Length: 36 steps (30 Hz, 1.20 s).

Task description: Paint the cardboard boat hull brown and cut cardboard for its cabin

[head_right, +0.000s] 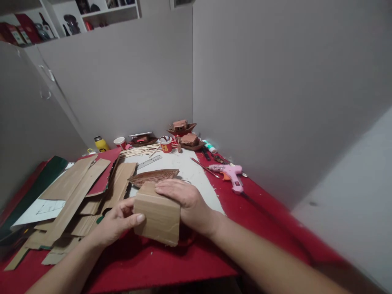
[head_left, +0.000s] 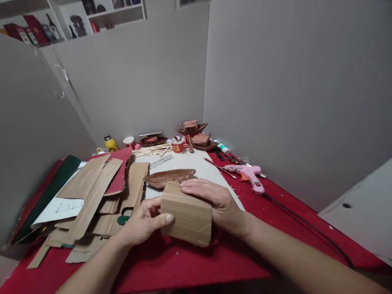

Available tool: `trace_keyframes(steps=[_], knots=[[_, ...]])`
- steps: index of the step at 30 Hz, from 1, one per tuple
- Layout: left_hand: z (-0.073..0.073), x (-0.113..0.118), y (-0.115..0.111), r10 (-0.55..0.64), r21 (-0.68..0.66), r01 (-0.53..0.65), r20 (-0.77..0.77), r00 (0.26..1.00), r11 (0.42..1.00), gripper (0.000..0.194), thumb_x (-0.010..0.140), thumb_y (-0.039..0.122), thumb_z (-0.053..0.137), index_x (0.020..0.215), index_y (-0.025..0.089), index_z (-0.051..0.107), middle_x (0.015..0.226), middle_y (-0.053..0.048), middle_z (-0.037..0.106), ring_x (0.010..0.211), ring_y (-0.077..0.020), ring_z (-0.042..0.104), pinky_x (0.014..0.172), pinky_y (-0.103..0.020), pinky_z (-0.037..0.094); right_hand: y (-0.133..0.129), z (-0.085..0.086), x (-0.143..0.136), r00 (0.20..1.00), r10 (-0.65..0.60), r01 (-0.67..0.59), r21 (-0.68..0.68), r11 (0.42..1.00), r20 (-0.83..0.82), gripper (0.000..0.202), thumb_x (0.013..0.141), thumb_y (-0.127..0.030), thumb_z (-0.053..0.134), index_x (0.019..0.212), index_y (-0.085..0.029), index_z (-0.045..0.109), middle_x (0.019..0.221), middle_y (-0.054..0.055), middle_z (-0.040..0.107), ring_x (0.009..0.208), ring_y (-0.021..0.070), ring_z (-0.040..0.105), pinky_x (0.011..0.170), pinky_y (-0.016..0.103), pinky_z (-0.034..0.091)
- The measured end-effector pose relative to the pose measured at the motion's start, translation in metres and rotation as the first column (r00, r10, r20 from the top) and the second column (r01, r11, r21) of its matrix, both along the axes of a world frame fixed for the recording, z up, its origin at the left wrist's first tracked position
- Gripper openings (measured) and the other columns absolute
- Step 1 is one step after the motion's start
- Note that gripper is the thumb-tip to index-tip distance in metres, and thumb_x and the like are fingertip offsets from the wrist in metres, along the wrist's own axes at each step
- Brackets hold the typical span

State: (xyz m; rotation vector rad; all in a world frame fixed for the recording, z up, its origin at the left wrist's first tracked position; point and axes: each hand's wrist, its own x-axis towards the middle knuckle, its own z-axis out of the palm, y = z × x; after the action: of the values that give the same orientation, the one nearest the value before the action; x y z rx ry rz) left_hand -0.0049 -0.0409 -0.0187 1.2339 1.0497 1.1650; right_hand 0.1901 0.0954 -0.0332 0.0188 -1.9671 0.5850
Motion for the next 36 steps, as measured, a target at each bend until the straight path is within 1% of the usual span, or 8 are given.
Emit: trace_keyframes(steps=[4, 11, 17, 22, 26, 30, 33, 36], knots=[[0.003, 0.000, -0.004, 0.003, 0.045, -0.002, -0.027, 1.000, 0.999, 0.037, 0.085, 0.033, 0.075, 0.120, 0.024, 0.073, 0.106, -0.004, 0.074, 0.102, -0.0187, 0.062, 0.092, -0.026, 0.047, -0.009, 0.002, 0.005, 1.000, -0.007, 0.009, -0.099, 0.995, 0.018, 0.029, 0.086, -0.010, 0.063, 0.109, -0.023, 0.074, 0.105, 0.010, 0.079, 0.097, 0.0221, 0.074, 0.086, 0.037, 0.059], [0.010, 0.002, -0.008, 0.085, 0.086, -0.079, -0.068, 0.994, 0.993, 0.034, 0.085, 0.036, 0.074, 0.116, 0.021, 0.075, 0.099, -0.004, 0.075, 0.092, -0.0173, 0.063, 0.083, -0.024, 0.048, -0.027, 0.005, -0.003, 0.988, 0.058, -0.016, -0.281, 0.959, 0.141, 0.020, 0.088, -0.014, 0.055, 0.092, -0.017, 0.074, 0.082, 0.004, 0.081, 0.065, 0.0173, 0.076, 0.053, 0.021, 0.058], [0.007, 0.003, -0.002, 0.112, -0.018, -0.113, -0.006, 0.994, 0.993, 0.046, 0.074, 0.036, 0.084, 0.116, 0.020, 0.073, 0.100, -0.005, 0.075, 0.090, -0.0189, 0.065, 0.080, -0.026, 0.051, 0.002, 0.003, -0.005, 0.981, 0.011, 0.018, -0.150, 0.989, 0.193, 0.025, 0.083, -0.016, 0.059, 0.102, -0.018, 0.075, 0.092, 0.010, 0.080, 0.077, 0.0200, 0.075, 0.067, 0.030, 0.060], [0.011, -0.003, 0.008, 0.177, -0.029, -0.178, -0.043, 0.983, 0.984, 0.040, 0.070, 0.036, 0.086, 0.104, 0.016, 0.077, 0.091, -0.006, 0.076, 0.077, -0.0156, 0.064, 0.067, -0.022, 0.049, 0.030, 0.024, -0.011, 0.963, -0.052, 0.037, 0.060, 0.997, 0.264, 0.033, 0.078, -0.009, 0.059, 0.104, -0.022, 0.075, 0.102, 0.010, 0.076, 0.092, 0.0224, 0.069, 0.081, 0.039, 0.055], [0.032, -0.011, 0.024, 0.268, -0.012, -0.271, -0.090, 0.959, 0.963, 0.035, 0.068, 0.036, 0.087, 0.096, 0.017, 0.078, 0.077, -0.002, 0.073, 0.054, -0.0069, 0.051, 0.045, -0.016, 0.034, 0.049, 0.038, -0.021, 0.958, -0.107, 0.075, 0.130, 0.989, 0.267, 0.031, 0.078, -0.009, 0.059, 0.104, -0.017, 0.072, 0.101, 0.012, 0.073, 0.096, 0.0242, 0.064, 0.086, 0.042, 0.050], [0.052, -0.019, 0.055, 0.325, 0.007, -0.326, -0.117, 0.939, 0.945, 0.033, 0.060, 0.032, 0.092, 0.084, 0.014, 0.077, 0.071, -0.001, 0.069, 0.054, -0.0073, 0.052, 0.042, -0.016, 0.036, 0.074, 0.039, -0.033, 0.942, -0.132, 0.111, 0.087, 0.990, 0.310, 0.018, 0.080, -0.012, 0.064, 0.096, -0.016, 0.071, 0.094, 0.008, 0.071, 0.092, 0.0238, 0.063, 0.084, 0.041, 0.049], [0.051, -0.027, 0.082, 0.353, 0.010, -0.354, -0.110, 0.929, 0.935, 0.039, 0.052, 0.031, 0.095, 0.082, 0.013, 0.075, 0.074, -0.001, 0.069, 0.057, -0.0095, 0.056, 0.045, -0.018, 0.044, 0.098, 0.036, -0.044, 0.928, -0.112, 0.120, 0.000, 0.993, 0.354, 0.016, 0.091, -0.028, 0.065, 0.101, -0.015, 0.068, 0.100, 0.005, 0.069, 0.090, 0.0206, 0.066, 0.082, 0.041, 0.054], [0.040, -0.033, 0.103, 0.380, 0.021, -0.380, -0.110, 0.918, 0.925, 0.031, 0.067, 0.025, 0.088, 0.089, 0.013, 0.071, 0.082, -0.001, 0.069, 0.064, -0.0113, 0.061, 0.050, -0.020, 0.050, 0.118, 0.032, -0.056, 0.916, -0.058, 0.105, -0.100, 0.989, 0.397, 0.029, 0.095, -0.034, 0.062, 0.118, -0.016, 0.062, 0.117, 0.007, 0.066, 0.098, 0.0215, 0.066, 0.083, 0.042, 0.057]])
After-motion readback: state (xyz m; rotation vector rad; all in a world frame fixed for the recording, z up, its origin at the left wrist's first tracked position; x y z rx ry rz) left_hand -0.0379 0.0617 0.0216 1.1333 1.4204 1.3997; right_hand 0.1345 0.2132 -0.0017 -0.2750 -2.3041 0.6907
